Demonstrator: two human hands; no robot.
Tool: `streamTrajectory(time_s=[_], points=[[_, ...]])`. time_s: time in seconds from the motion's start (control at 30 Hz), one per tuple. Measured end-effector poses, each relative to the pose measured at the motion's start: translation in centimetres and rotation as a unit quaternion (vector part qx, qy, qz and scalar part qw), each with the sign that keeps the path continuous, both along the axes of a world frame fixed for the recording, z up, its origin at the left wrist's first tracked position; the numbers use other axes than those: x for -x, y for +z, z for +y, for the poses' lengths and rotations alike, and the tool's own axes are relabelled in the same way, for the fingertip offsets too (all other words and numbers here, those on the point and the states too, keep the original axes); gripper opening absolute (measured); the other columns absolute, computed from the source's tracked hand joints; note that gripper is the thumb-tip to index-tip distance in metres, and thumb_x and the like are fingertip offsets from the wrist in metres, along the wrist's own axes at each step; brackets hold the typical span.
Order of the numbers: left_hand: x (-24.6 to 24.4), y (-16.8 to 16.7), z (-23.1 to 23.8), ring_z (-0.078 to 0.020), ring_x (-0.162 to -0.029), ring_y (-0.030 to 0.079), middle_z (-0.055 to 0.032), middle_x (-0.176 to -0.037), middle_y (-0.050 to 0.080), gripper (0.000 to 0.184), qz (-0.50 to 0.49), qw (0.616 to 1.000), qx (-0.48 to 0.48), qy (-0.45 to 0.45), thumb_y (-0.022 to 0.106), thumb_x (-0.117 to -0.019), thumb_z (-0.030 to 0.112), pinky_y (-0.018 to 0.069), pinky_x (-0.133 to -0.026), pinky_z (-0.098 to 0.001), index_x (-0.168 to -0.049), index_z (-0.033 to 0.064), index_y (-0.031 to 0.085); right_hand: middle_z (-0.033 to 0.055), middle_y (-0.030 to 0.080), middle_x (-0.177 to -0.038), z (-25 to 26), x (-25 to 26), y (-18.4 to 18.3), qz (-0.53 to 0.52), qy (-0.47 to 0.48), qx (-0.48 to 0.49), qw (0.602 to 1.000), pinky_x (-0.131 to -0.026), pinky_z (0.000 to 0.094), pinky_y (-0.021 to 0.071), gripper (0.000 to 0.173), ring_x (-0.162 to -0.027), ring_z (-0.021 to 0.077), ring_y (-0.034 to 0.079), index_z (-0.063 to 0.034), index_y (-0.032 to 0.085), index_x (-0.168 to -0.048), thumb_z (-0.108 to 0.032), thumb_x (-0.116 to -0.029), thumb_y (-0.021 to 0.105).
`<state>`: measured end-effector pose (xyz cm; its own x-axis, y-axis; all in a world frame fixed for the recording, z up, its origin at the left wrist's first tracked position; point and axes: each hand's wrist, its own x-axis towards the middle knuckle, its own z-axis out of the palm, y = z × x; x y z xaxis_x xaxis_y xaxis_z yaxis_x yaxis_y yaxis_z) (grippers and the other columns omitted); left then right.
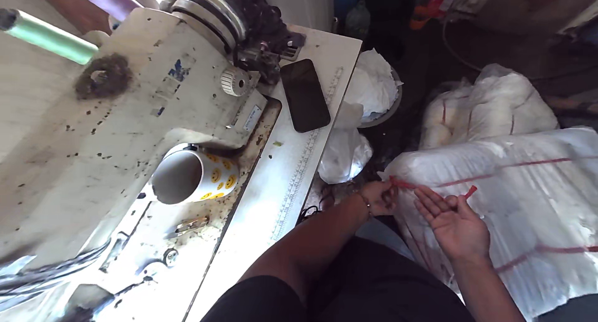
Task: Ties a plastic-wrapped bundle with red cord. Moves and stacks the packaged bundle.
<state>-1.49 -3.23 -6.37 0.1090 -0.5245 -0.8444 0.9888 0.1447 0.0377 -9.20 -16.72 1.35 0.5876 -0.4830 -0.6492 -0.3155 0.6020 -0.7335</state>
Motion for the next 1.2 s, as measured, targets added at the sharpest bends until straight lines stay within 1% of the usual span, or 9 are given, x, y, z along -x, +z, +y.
streamTrajectory(time_s=[0.27,0.43,0.57,0.67,0.77,0.9,0.97,1.03,1.2], points=[[0.3,-0.8,1.6,-0.0092,-0.059,0.05,0.0008,-0.074,0.049,0.021,-0.063,0.997,-0.004,-0.037,0.042,-0.111,0.023,0.05,-0.061,-0.0234,-0.097,0.0103,0.052,-0.0025,0.074,-0.095,0.8,2.8,-1.7,-0.091,0.198,0.245,0.945,-0.089,0.0314,0.0613,0.039,-0.094,0.012,0.073,-0.008,0.066,-0.093,-0.02,-0.108,0.032],[0.6,-1.0,2.1,-0.0087,-0.056,0.05,0.0015,-0.071,0.05,0.016,-0.085,0.995,-0.008,-0.05,0.046,-0.1096,0.02,0.0503,-0.058,-0.0229,-0.101,0.0091,0.055,-0.0012,0.071,-0.099,0.9,2.7,-1.9,-0.081,0.162,0.232,0.956,-0.087,0.0317,0.0626,0.038,-0.091,0.0124,0.073,-0.0023,0.063,-0.108,-0.022,-0.1078,0.03],[0.8,-0.7,2.4,-0.0095,-0.059,0.053,0.0006,-0.074,0.051,0.013,-0.095,0.994,-0.023,-0.05,0.05,-0.1083,0.02,0.0519,-0.061,-0.0245,-0.107,0.0075,0.056,0.0044,0.075,-0.105,0.9,2.3,-1.4,-0.092,0.104,0.171,0.975,-0.083,0.034,0.0637,0.042,-0.089,0.0174,0.075,-0.0087,0.057,-0.09,-0.021,-0.1083,0.021],[0.7,0.0,2.4,-0.01,-0.062,0.051,-0.0004,-0.078,0.051,0.013,-0.103,0.993,-0.043,-0.05,0.052,-0.1074,0.018,0.0509,-0.063,-0.025,-0.113,0.0064,0.056,0.0068,0.072,-0.108,0.9,2.3,-1.5,-0.062,0.168,0.234,0.956,-0.087,0.0317,0.0623,0.035,-0.095,0.0148,0.074,-0.0003,0.057,-0.104,-0.018,-0.1091,0.027],[0.8,-0.1,2.3,-0.0105,-0.065,0.052,-0.0017,-0.083,0.052,0.016,-0.134,0.988,-0.053,-0.059,0.052,-0.1068,0.015,0.05,-0.063,-0.0261,-0.117,0.0033,0.055,0.0196,0.072,-0.108,1.1,2.5,-1.4,0.016,0.407,0.427,0.807,-0.089,0.0416,0.0582,0.034,-0.097,0.0247,0.071,0.0093,0.063,-0.122,-0.017,-0.1038,0.051],[0.7,0.0,1.9,-0.0132,-0.072,0.054,-0.0052,-0.089,0.054,0.022,-0.147,0.984,-0.071,-0.066,0.053,-0.1062,0.014,0.051,-0.069,-0.0298,-0.124,0.0001,0.054,0.0269,0.059,-0.137,2.9,0.6,-0.6,0.208,0.731,0.39,0.519,-0.105,0.0616,0.0446,0.046,-0.125,0.0457,0.059,-0.0023,0.053,-0.145,-0.027,-0.1056,0.053],[0.6,0.2,1.8,-0.0145,-0.076,0.056,-0.0073,-0.093,0.056,0.024,-0.149,0.983,-0.082,-0.073,0.052,-0.1064,0.014,0.0516,-0.072,-0.0309,-0.126,-0.0001,0.053,0.0284,0.062,-0.132,3.5,0.9,-1.1,0.221,0.742,0.416,0.477,-0.102,0.0636,0.0446,0.046,-0.122,0.0485,0.06,-0.0043,0.053,-0.146,-0.026,-0.1046,0.054],[0.6,0.1,1.6,-0.0162,-0.078,0.057,-0.0086,-0.094,0.057,0.024,-0.157,0.98,-0.091,-0.081,0.052,-0.1066,0.015,0.0524,-0.074,-0.0332,-0.125,-0.0008,0.054,0.0271,0.066,-0.126,3.6,0.9,-1.0,0.227,0.718,0.422,0.504,-0.098,0.0632,0.0475,0.05,-0.116,0.048,0.064,-0.009,0.047,-0.151,-0.03,-0.1064,0.051],[0.6,-0.1,1.3,-0.0131,-0.063,0.052,-0.0017,-0.076,0.052,0.009,-0.117,0.99,-0.069,-0.041,0.049,-0.1056,0.015,0.0503,-0.062,-0.0299,-0.103,0.0075,0.054,0.0223,0.068,-0.123,2.9,1.0,-2.1,0.191,0.587,0.356,0.702,-0.096,0.06,0.0519,0.06,-0.109,0.0403,0.069,-0.0039,0.034,-0.156,-0.034,-0.1075,0.049]])
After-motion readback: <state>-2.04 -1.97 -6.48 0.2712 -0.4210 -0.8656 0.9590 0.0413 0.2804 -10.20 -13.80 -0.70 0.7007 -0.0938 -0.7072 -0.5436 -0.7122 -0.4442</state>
